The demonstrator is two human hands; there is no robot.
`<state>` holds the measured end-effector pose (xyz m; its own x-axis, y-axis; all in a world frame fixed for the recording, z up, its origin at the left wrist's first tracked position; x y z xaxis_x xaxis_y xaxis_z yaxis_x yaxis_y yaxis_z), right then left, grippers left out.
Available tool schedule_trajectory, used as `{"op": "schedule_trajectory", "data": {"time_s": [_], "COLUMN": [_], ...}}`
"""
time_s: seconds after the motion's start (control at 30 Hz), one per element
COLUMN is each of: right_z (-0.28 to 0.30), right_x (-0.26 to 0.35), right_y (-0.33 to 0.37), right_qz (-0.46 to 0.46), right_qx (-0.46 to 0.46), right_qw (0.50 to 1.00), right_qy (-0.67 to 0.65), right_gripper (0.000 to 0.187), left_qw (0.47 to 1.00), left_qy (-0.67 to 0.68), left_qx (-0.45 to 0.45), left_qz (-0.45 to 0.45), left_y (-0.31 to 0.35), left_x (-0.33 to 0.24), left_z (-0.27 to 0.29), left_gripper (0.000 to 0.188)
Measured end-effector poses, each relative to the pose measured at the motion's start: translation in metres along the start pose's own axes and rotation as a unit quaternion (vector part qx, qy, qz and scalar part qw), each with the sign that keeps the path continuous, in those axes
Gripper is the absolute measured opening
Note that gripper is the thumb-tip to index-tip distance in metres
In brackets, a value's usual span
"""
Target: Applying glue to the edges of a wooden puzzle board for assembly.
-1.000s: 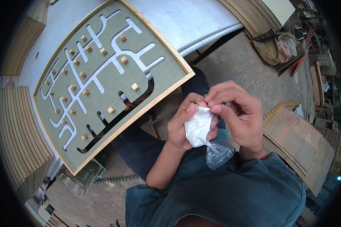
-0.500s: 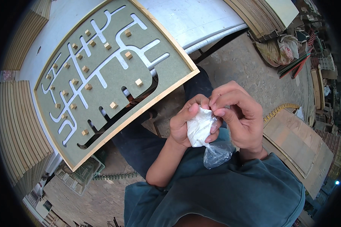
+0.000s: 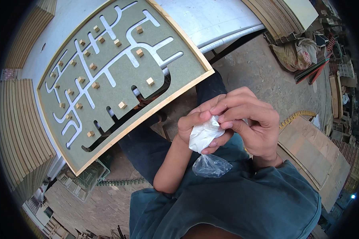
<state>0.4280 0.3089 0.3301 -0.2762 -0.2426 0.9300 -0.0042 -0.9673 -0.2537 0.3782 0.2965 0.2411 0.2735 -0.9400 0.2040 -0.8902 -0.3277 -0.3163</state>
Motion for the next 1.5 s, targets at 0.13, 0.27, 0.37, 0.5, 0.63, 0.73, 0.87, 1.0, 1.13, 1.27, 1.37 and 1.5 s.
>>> {"op": "schedule_trajectory", "data": {"time_s": [0.13,0.27,0.37,0.5,0.63,0.73,0.87,1.0,1.13,1.27,1.37,1.5], "right_z": [0.002,0.0,0.0,0.001,0.001,0.0,0.002,0.01,0.024,0.029,0.024,0.025], "right_x": [0.001,0.003,0.001,-0.005,-0.013,-0.016,-0.021,-0.025,-0.019,-0.022,-0.019,-0.035], "right_y": [0.0,0.0,-0.001,0.0,0.001,0.003,0.01,0.013,0.01,0.013,0.013,0.015], "right_qz": [0.004,0.013,-0.001,-0.022,-0.045,-0.061,-0.118,-0.116,-0.052,-0.081,-0.083,-0.167], "right_qx": [-0.013,-0.014,-0.019,-0.009,0.0,0.007,-0.01,-0.028,-0.066,-0.09,-0.077,-0.119], "right_qw": [1.0,1.0,1.0,0.997,0.994,0.992,0.976,0.976,0.991,0.984,0.984,0.947], "right_qy": [0.0,-0.019,-0.02,-0.068,-0.102,-0.113,-0.185,-0.183,-0.106,-0.131,-0.137,-0.249], "right_gripper": [0.01,0.011,0.013,0.015,0.015,0.012,0.01,0.01,0.013,0.013,0.016,0.023], "left_qw": [0.998,0.995,0.994,0.982,0.967,0.969,0.992,0.959,0.806,0.657,0.687,0.688], "left_qy": [0.056,0.095,0.064,0.143,0.196,0.174,0.041,-0.279,-0.566,-0.721,-0.68,-0.681], "left_qx": [0.008,0.011,0.033,0.043,0.064,0.082,0.014,-0.045,-0.125,-0.145,-0.134,-0.116], "left_qz": [0.012,0.033,0.084,0.119,0.147,0.154,0.117,0.013,-0.119,-0.165,-0.218,-0.222], "left_y": [0.002,0.004,0.007,0.012,0.012,0.01,0.004,0.002,0.003,0.002,0.002,0.002], "left_x": [0.001,0.006,0.01,0.021,0.025,0.025,0.015,-0.012,-0.041,-0.042,-0.042,-0.044], "left_z": [0.0,-0.004,-0.005,-0.002,-0.006,-0.005,-0.01,0.013,0.002,-0.017,-0.017,-0.016], "left_gripper": [0.042,0.04,0.039,0.042,0.047,0.048,0.047,0.065,0.067,0.05,0.037,0.032]}}
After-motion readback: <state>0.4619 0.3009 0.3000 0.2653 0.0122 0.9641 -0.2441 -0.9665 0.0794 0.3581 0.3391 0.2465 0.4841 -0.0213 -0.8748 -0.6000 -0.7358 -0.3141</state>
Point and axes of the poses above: each hand's wrist, its own y-axis away from the middle knuckle, its own z-axis out of the back of the hand, x = y × z, the point moved 9 cm from there along -y, towards the middle knuckle, and after that the axes turned 5 degrees about -y, right-handed, at the moved point
